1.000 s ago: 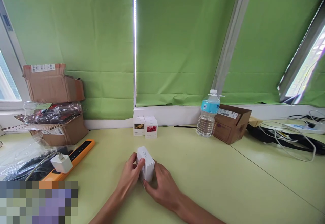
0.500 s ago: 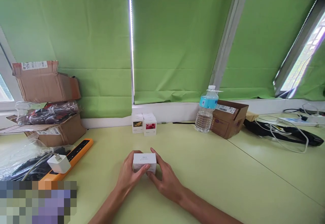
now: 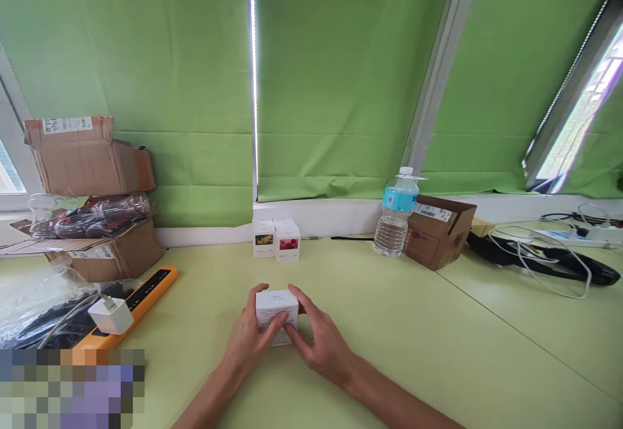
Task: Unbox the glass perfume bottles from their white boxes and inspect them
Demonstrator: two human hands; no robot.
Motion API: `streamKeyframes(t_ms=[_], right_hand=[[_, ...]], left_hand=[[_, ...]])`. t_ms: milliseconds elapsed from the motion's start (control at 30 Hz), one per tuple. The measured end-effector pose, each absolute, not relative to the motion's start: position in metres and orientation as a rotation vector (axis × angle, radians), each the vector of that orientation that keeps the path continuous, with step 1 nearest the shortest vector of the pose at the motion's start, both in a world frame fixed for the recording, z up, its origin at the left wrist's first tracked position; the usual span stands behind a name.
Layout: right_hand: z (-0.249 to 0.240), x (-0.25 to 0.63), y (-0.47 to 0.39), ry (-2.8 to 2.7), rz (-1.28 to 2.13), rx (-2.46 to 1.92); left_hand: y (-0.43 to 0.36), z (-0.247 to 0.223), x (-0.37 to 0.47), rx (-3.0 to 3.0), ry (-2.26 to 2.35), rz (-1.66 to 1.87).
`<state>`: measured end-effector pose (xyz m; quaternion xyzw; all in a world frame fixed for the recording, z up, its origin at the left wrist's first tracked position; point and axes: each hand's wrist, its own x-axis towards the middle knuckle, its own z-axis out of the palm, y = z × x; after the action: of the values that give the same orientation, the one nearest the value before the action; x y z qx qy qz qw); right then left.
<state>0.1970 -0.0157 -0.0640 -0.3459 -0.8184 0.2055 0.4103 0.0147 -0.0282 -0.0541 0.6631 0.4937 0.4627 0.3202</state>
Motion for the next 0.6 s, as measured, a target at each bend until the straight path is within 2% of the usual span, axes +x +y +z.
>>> streamKeyframes(t_ms=[167,500,600], right_hand=[[-0.054,0.202,-0.013,-2.023,0.514,-0.878],[-0.012,0.198,-0.011,-1.950,0.809,-0.965],[-0.005,0.197,-0.009,-1.996,0.777,-1.061]], left_hand=[[-0.026,-0.062,0.015,1.790,1.343,1.256],[-0.019,-0.071,0.016,1.854,1.627,1.229],[-0.022,-0.068,0.019,1.805,1.670,1.247]])
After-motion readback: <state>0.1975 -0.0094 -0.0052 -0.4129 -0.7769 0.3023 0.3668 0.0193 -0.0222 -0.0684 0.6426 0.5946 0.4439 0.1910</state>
